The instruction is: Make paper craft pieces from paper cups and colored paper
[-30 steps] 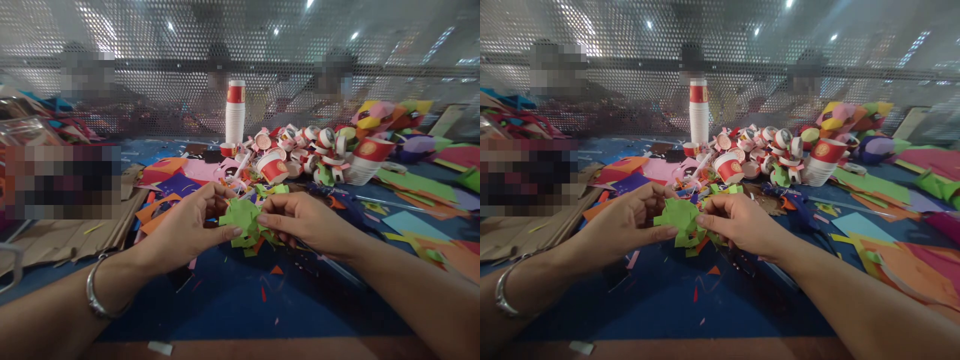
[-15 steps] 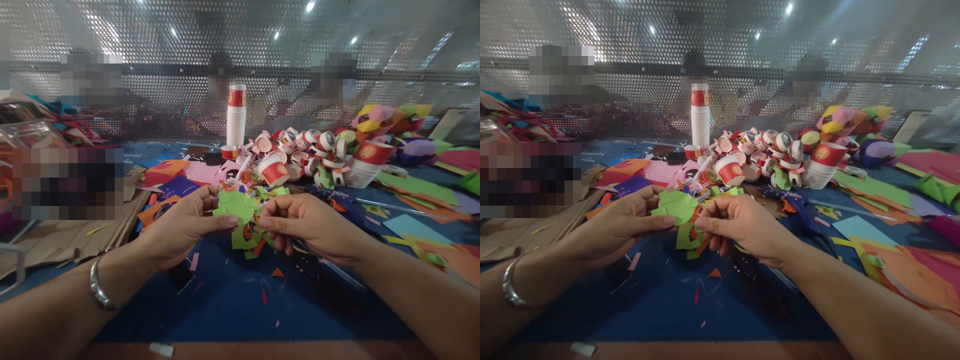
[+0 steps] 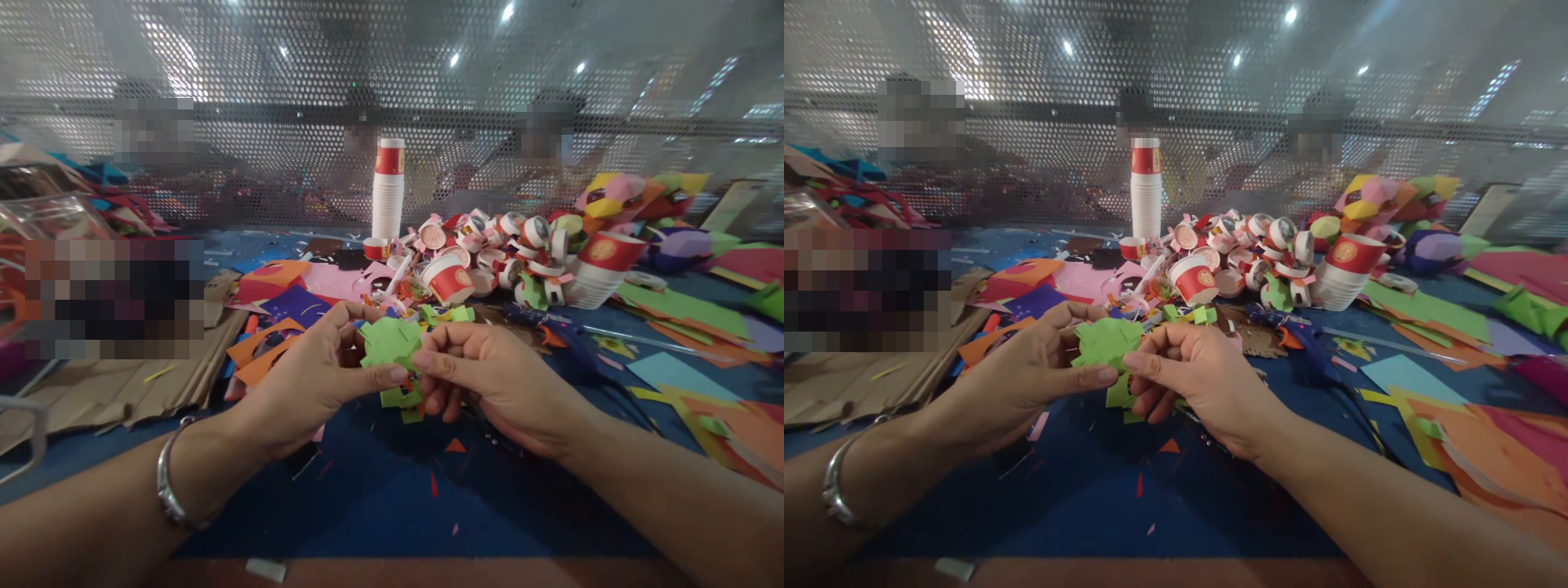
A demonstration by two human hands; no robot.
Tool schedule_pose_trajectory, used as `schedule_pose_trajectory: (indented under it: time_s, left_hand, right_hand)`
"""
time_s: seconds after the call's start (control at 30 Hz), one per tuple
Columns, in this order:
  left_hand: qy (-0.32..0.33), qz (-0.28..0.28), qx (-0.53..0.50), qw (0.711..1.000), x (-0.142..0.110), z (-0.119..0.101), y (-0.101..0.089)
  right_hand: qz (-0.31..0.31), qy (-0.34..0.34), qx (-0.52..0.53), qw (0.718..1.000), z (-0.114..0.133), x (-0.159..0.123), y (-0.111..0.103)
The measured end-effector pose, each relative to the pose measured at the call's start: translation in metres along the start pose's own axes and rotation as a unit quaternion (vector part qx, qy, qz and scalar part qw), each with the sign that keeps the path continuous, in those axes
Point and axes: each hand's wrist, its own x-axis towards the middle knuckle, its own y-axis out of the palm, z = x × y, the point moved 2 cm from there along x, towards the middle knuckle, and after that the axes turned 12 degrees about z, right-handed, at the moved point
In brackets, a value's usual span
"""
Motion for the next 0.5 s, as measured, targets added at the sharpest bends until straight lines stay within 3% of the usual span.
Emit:
schedule_pose_trajectory:
  time_s: [0.5]
  left_hand:
    - [0.016,0.019,-0.021,0.999,-0.0023,-0.0011,0.0011]
  right_hand:
    - [-0.027,0.016,-0.015,0.999,-0.0019,-0.0001,0.0021]
